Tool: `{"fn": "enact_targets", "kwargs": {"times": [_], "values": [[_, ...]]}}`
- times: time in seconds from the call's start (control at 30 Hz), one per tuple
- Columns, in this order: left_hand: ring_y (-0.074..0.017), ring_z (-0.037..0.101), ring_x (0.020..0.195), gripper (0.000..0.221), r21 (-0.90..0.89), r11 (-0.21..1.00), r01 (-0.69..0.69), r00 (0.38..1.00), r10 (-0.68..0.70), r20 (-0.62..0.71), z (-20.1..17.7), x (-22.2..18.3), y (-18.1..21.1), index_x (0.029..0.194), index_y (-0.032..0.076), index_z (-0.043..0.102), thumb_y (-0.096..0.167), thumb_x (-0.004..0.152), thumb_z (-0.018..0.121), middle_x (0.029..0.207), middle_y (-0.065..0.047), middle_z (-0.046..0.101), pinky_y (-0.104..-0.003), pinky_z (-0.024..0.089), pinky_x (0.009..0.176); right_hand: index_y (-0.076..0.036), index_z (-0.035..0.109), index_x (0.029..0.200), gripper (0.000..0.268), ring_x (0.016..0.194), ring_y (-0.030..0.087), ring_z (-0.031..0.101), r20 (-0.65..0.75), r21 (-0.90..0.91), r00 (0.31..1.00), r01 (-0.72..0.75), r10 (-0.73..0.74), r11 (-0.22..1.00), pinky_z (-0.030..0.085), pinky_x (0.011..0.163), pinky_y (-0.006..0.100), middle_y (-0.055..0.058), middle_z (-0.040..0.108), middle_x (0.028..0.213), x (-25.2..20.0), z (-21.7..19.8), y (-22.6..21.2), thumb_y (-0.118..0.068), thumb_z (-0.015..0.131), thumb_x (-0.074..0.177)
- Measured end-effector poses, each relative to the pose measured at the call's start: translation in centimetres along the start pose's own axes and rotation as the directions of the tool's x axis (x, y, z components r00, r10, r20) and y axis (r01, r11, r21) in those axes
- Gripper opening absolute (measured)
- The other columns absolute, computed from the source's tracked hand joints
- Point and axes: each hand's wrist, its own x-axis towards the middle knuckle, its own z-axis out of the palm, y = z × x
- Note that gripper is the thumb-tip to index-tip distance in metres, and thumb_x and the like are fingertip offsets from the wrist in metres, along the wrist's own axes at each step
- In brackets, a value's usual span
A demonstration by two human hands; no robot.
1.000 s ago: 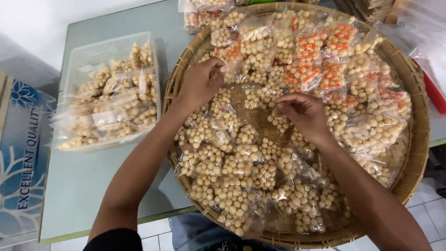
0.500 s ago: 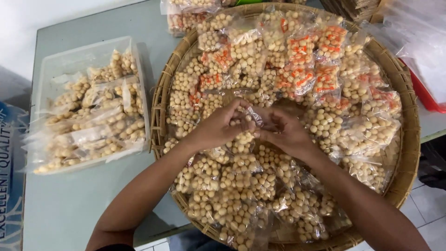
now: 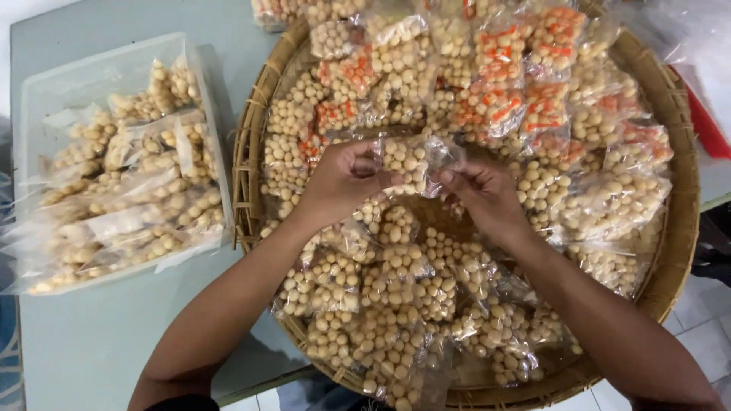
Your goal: Sorting and organizing small plastic bags of snacks from a large woven tray into a plastic container.
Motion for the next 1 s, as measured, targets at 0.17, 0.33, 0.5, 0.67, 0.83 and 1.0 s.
{"fn": "enact_targets", "kwargs": {"times": [0.17,0.33,0.5,0.67,0.83,1.0], "values": [[-0.0146,0.067,0.063,0.025,0.028,0.988,-0.152,0.988,0.151,0.01,0.0,0.3,-1.7,0.103,-0.001,0.072,0.014,0.086,0.083,0.081,-0.017,0.074,-0.026,0.057,0.056,0.0,0.075,0.109,0.017,0.078,0.02,0.073,-0.038,-0.019,0.997,0.07,-0.07,0.997,0.066,0.064,0.033,0.016,0.075,0.087,-0.6,0.6,-1.2,-0.012,0.073,0.097],[-0.0385,0.071,0.1,0.02,0.247,0.773,-0.585,0.81,0.54,0.228,0.5,-0.4,0.2,0.078,0.006,0.071,-0.012,0.085,0.064,0.104,-0.023,0.074,-0.05,0.054,0.095,-0.007,0.083,0.09,0.017,0.116,0.034,0.07,0.356,-0.104,0.888,0.346,-0.29,0.932,0.063,0.087,0.04,0.022,0.072,0.126,1.3,-3.3,0.3,0.002,0.069,0.091],[-0.0289,0.074,0.085,0.018,0.266,0.784,-0.561,0.827,0.536,0.168,0.8,-0.4,0.4,0.081,0.007,0.073,-0.007,0.089,0.064,0.103,-0.021,0.076,-0.042,0.058,0.085,0.006,0.077,0.091,0.011,0.101,0.034,0.075,0.135,-0.065,0.91,0.404,-0.393,0.913,0.063,0.086,0.04,0.028,0.075,0.11,0.3,-1.1,-1.0,0.012,0.068,0.09],[-0.0228,0.075,0.067,0.016,0.186,0.908,-0.376,0.926,0.374,0.05,0.0,-0.1,-1.2,0.101,0.003,0.064,0.001,0.089,0.075,0.085,-0.016,0.074,-0.034,0.064,0.061,0.001,0.072,0.114,0.028,0.059,0.013,0.063,0.118,-0.026,0.975,0.192,-0.187,0.981,0.05,0.05,0.019,0.017,0.076,0.082,-0.3,-0.1,-2.7,-0.005,0.079,0.087],[-0.022,0.071,0.061,0.028,0.016,0.97,-0.242,0.97,0.241,0.03,0.3,-0.5,-1.1,0.112,0.002,0.05,0.002,0.093,0.071,0.079,-0.02,0.069,-0.035,0.063,0.057,0.007,0.071,0.105,0.02,0.062,0.028,0.076,0.112,0.111,0.99,0.069,-0.081,0.991,0.059,0.05,0.027,0.023,0.073,0.073,-0.6,-0.2,-1.8,-0.012,0.068,0.099],[-0.0241,0.069,0.063,0.033,0.197,0.922,-0.334,0.941,0.338,0.013,-0.1,0.1,-1.4,0.116,0.002,0.046,0.005,0.094,0.071,0.082,-0.022,0.07,-0.033,0.056,0.055,0.007,0.071,0.109,0.02,0.065,0.027,0.076,0.046,0.102,0.995,0.082,-0.087,0.991,0.062,0.053,0.03,0.02,0.074,0.079,-0.5,0.2,-1.8,-0.009,0.07,0.096]]}}
